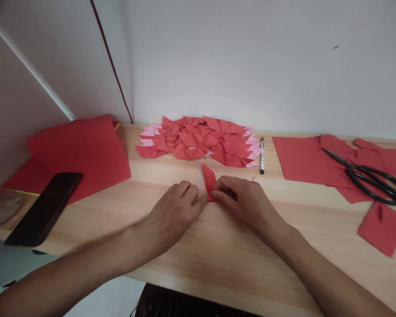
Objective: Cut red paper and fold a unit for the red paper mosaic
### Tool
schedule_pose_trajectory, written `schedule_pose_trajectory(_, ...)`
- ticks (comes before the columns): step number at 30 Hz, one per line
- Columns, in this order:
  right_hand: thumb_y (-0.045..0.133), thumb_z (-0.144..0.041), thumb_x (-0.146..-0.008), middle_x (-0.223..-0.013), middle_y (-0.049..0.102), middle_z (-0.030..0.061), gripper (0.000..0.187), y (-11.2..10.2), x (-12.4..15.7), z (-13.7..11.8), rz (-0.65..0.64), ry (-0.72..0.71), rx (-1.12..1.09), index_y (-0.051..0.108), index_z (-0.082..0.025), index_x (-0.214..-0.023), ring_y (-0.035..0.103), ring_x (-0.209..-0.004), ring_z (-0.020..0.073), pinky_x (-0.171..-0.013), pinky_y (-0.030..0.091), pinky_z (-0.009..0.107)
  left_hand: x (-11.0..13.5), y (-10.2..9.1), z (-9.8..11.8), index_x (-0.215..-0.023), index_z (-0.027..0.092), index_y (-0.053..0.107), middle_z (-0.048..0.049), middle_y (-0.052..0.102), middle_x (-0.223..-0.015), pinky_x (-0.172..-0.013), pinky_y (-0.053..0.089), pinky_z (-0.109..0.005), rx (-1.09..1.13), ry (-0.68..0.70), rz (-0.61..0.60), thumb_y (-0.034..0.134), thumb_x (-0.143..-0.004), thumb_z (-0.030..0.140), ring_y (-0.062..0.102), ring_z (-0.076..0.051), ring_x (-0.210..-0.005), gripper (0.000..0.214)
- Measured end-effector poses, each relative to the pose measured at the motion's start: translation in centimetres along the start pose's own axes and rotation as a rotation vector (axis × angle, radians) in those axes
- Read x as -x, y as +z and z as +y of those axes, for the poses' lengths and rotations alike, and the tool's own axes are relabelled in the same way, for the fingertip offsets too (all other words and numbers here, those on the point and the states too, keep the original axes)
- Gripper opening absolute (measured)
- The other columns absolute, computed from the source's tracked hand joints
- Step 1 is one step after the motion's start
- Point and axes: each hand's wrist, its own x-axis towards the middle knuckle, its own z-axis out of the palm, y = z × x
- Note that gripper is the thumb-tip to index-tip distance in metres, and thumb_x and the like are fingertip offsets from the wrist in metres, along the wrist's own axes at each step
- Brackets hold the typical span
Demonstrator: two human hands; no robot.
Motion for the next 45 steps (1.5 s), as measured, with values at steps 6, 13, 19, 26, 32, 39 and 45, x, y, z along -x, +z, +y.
schedule_pose_trajectory(6, 0.057, -0.032, -0.082, -0.064, 0.062, -0.0026, 0.015, 0.1, -0.1, 0.2, 0.038, -0.014, 0.071, 0.06, -0.022, -0.071, 0.052, -0.055, 0.0128, -0.052, 0.039, 0.025, 0.2, 0.2, -0.1, -0.114, 0.012, 0.05, -0.0082, 0.05, -0.095, -0.07, 0.041, -0.035, 0.009, -0.01, 0.007, 0.041, -0.085, 0.007, 0.044, -0.022, -0.085, 0.031)
schedule_pose_trajectory(13, 0.056, -0.034, -0.082, -0.062, 0.062, -0.0033, 0.018, -0.1, -0.2, 0.4, -0.044, 0.03, 0.113, 0.059, -0.022, -0.069, 0.054, -0.055, 0.0134, -0.052, 0.037, 0.025, 0.4, 0.7, -0.3, -0.109, 0.013, 0.053, -0.0075, 0.051, -0.095, -0.074, 0.041, -0.035, 0.105, 0.003, 0.07, 0.041, -0.089, 0.01, 0.044, -0.021, -0.087, 0.024)
schedule_pose_trajectory(19, 0.055, -0.032, -0.083, -0.061, 0.061, -0.0024, 0.018, 0.0, -0.3, 0.2, -0.045, -0.013, 0.141, 0.058, -0.022, -0.069, 0.053, -0.054, 0.0135, -0.051, 0.037, 0.025, 0.6, 0.5, -0.2, -0.107, 0.012, 0.055, -0.0085, 0.053, -0.096, -0.077, 0.042, -0.034, 0.111, 0.032, 0.073, 0.041, -0.089, 0.009, 0.045, -0.021, -0.09, 0.023)
schedule_pose_trajectory(26, 0.059, -0.029, -0.079, -0.058, 0.057, -0.0031, 0.016, 0.1, -0.4, 0.2, -0.049, -0.025, 0.177, 0.053, -0.022, -0.066, 0.049, -0.051, 0.013, -0.048, 0.034, 0.025, 0.6, 0.3, -0.1, -0.11, 0.01, 0.054, -0.0093, 0.053, -0.096, -0.076, 0.042, -0.034, 0.078, 0.056, 0.06, 0.041, -0.09, 0.01, 0.047, -0.021, -0.089, 0.024)
schedule_pose_trajectory(32, 0.057, -0.03, -0.081, -0.058, 0.056, -0.0025, 0.018, 0.2, -0.5, 0.2, -0.055, -0.012, 0.212, 0.051, -0.022, -0.066, 0.049, -0.051, 0.0136, -0.049, 0.033, 0.026, 0.6, 0.4, 0.0, -0.11, 0.01, 0.055, -0.0089, 0.053, -0.097, -0.076, 0.042, -0.035, 0.101, 0.042, 0.052, 0.04, -0.09, 0.009, 0.045, -0.021, -0.088, 0.025)
schedule_pose_trajectory(39, 0.055, -0.031, -0.081, -0.059, 0.058, -0.0007, 0.019, 0.2, -0.9, 0.0, -0.072, 0.036, 0.249, 0.051, -0.022, -0.065, 0.051, -0.053, 0.0149, -0.049, 0.033, 0.026, 0.6, 0.5, 0.0, -0.111, 0.01, 0.054, -0.0094, 0.053, -0.099, -0.076, 0.043, -0.035, 0.112, 0.03, 0.041, 0.041, -0.09, 0.01, 0.045, -0.021, -0.088, 0.026)
schedule_pose_trajectory(45, 0.054, -0.034, -0.081, -0.061, 0.059, -0.0001, 0.019, 0.0, -1.3, -0.2, -0.125, 0.095, 0.259, 0.054, -0.022, -0.066, 0.052, -0.056, 0.0156, -0.05, 0.033, 0.026, 0.6, 0.0, -0.1, -0.113, 0.01, 0.054, -0.0093, 0.053, -0.101, -0.077, 0.043, -0.035, 0.12, 0.033, -0.006, 0.043, -0.087, 0.008, 0.045, -0.022, -0.089, 0.028)
